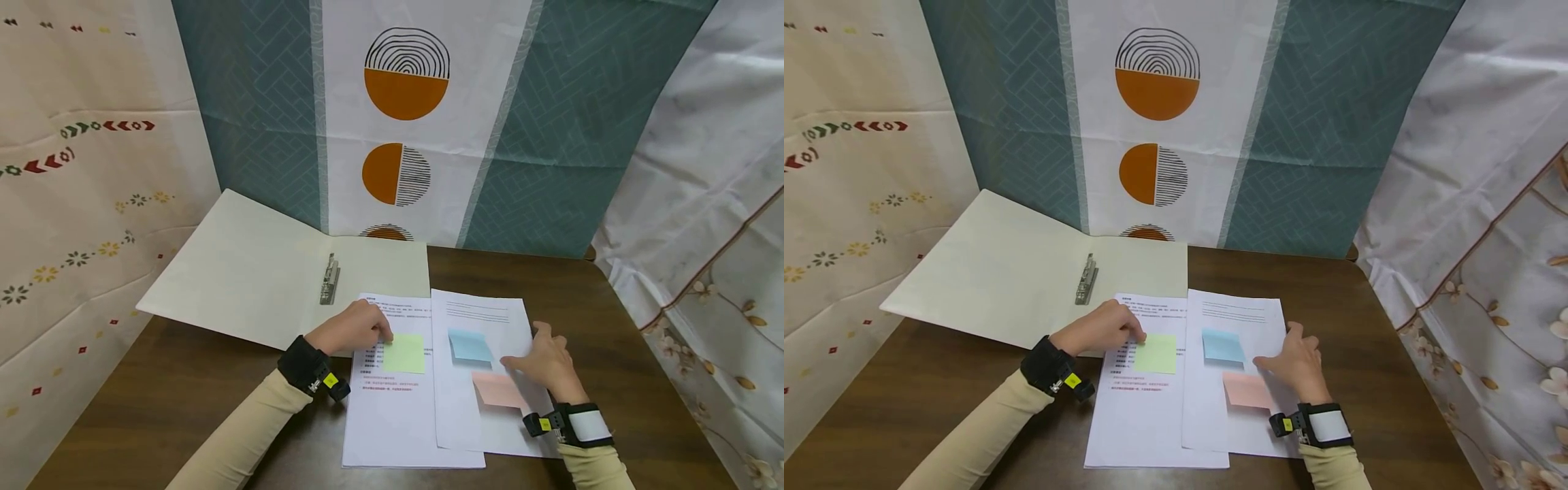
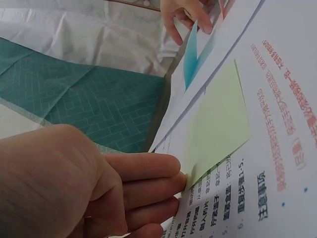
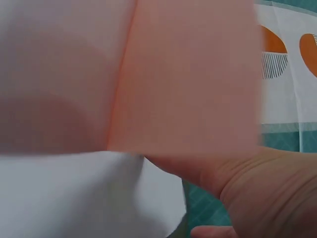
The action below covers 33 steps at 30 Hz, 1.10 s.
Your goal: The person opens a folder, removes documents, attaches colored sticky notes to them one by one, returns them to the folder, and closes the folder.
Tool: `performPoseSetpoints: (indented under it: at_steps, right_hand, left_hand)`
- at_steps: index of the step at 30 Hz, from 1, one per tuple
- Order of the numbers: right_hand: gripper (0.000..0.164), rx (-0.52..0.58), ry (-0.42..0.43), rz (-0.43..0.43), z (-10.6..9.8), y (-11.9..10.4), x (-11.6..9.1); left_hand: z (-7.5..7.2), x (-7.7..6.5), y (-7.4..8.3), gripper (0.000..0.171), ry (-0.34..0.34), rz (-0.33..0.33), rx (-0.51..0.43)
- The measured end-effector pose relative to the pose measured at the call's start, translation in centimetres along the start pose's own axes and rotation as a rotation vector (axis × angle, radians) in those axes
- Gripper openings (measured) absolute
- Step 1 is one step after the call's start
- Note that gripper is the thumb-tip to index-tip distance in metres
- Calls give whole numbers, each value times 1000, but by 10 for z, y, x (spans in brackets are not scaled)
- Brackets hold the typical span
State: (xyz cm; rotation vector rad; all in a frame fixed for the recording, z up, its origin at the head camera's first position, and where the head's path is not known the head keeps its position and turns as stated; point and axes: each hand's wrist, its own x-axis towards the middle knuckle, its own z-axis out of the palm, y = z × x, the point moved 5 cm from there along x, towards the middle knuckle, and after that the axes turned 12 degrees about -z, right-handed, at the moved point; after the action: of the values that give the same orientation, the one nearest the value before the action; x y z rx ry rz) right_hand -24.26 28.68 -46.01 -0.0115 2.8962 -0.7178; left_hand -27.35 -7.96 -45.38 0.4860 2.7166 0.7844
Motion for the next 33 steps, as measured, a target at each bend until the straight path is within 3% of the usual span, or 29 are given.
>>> performPoseSetpoints:
  at_steps: [10, 16, 25, 33]
  right_hand:
    - [112, 35, -47, 42, 2, 4, -1]
    - [92, 33, -2, 17, 2, 9, -2]
    - [48, 185, 152, -52, -14, 13, -12]
    - [59, 285, 181, -1, -19, 21, -13]
  left_hand:
    - [-2, 0, 3, 31, -3, -3, -17]
    - [-1, -1, 1, 32, -3, -29, -18]
    - [1, 1, 1, 33, 24, -30, -19]
    - [-4, -1, -2, 30, 86, -12, -35]
